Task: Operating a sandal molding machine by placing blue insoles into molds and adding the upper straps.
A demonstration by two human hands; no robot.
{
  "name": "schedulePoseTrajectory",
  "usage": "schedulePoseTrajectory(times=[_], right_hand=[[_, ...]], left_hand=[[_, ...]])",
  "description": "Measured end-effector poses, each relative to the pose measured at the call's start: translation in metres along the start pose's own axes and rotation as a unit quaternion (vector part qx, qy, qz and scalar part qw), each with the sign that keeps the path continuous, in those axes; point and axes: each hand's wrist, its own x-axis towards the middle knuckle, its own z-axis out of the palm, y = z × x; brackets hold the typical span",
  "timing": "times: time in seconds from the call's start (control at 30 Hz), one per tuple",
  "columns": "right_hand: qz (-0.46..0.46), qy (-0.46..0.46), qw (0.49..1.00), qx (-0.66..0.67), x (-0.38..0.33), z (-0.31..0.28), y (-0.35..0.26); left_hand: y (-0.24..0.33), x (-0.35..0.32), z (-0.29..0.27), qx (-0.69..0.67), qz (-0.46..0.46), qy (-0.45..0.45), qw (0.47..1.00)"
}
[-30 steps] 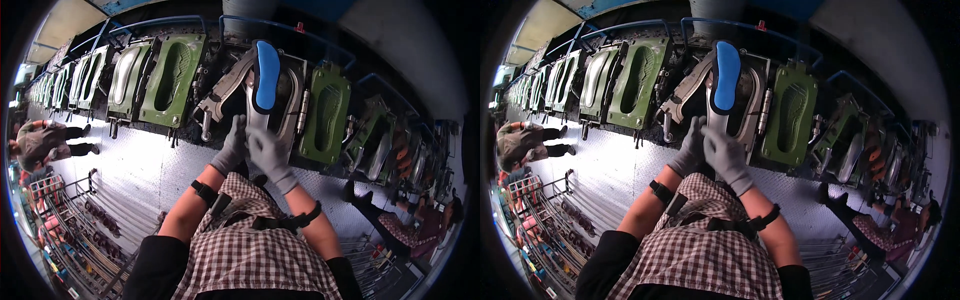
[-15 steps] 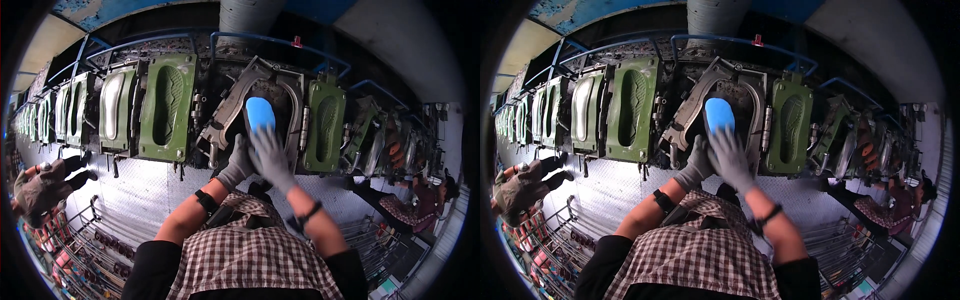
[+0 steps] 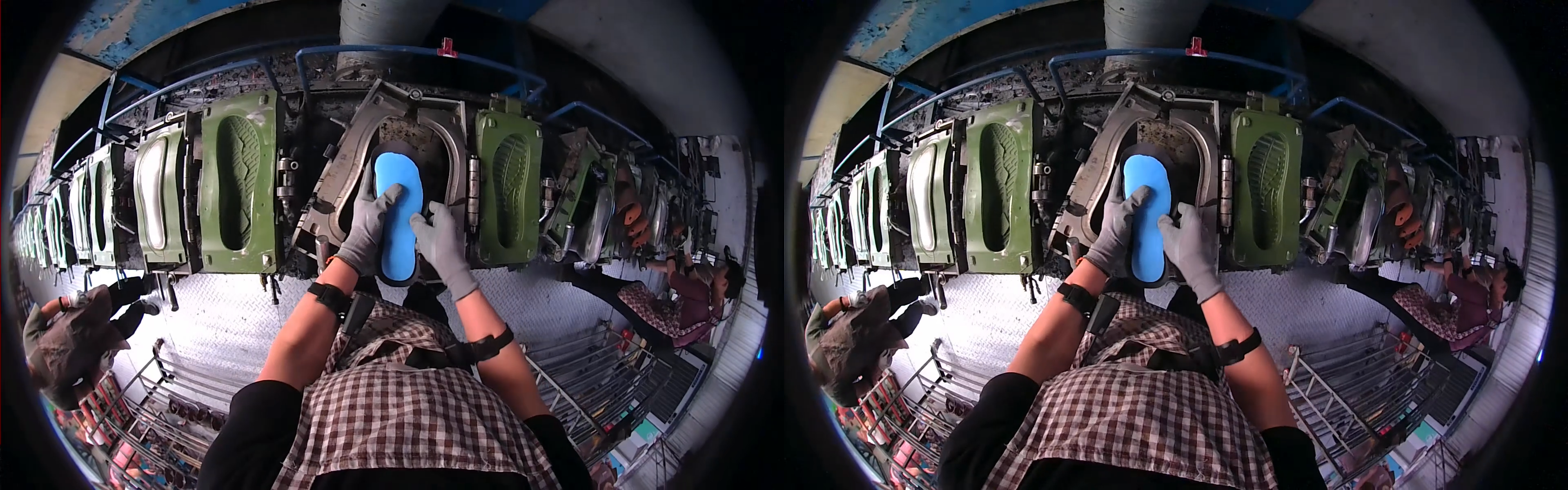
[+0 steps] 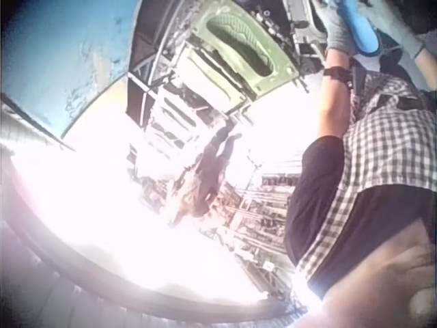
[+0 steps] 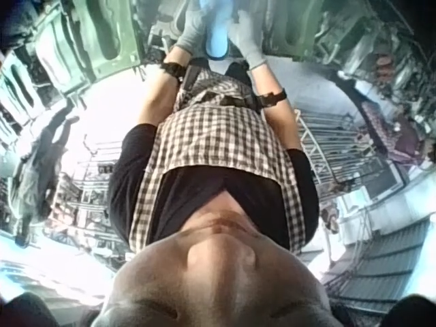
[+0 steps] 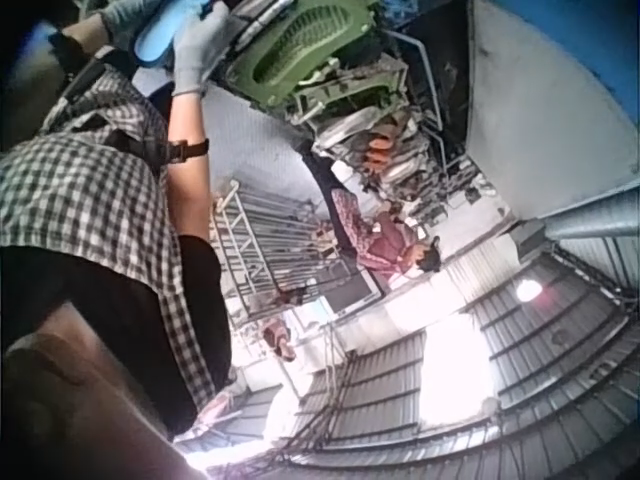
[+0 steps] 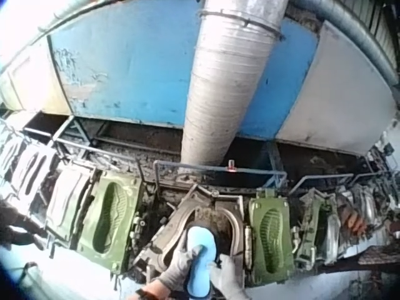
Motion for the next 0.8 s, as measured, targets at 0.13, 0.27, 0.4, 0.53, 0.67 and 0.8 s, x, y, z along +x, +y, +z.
schedulePoseTrajectory(times=[0.13,0.27,0.4,0.53,0.67,0.8], right_hand=[[-0.150,0.151,0.977,0.020,-0.007,0.003,0.019],[-0.209,0.191,0.957,-0.054,0.025,-0.023,-0.011],[-0.220,0.196,0.950,-0.107,0.054,-0.053,-0.006],[-0.179,0.075,0.974,-0.117,0.042,-0.071,-0.006],[-0.244,0.215,0.939,0.107,0.046,-0.142,0.070],[-0.057,0.457,0.887,-0.018,0.028,-0.302,0.147]], left_hand=[[0.000,0.020,0.018,0.097,0.044,-0.046,0.993],[-0.002,0.060,0.033,0.136,0.078,-0.032,0.987],[-0.018,0.070,0.071,0.080,0.111,0.024,0.990],[-0.018,0.041,0.067,0.279,0.101,0.096,0.950],[-0.035,-0.002,0.069,0.364,0.128,0.140,0.912],[-0.049,-0.034,0.100,0.461,0.325,0.188,0.804]])
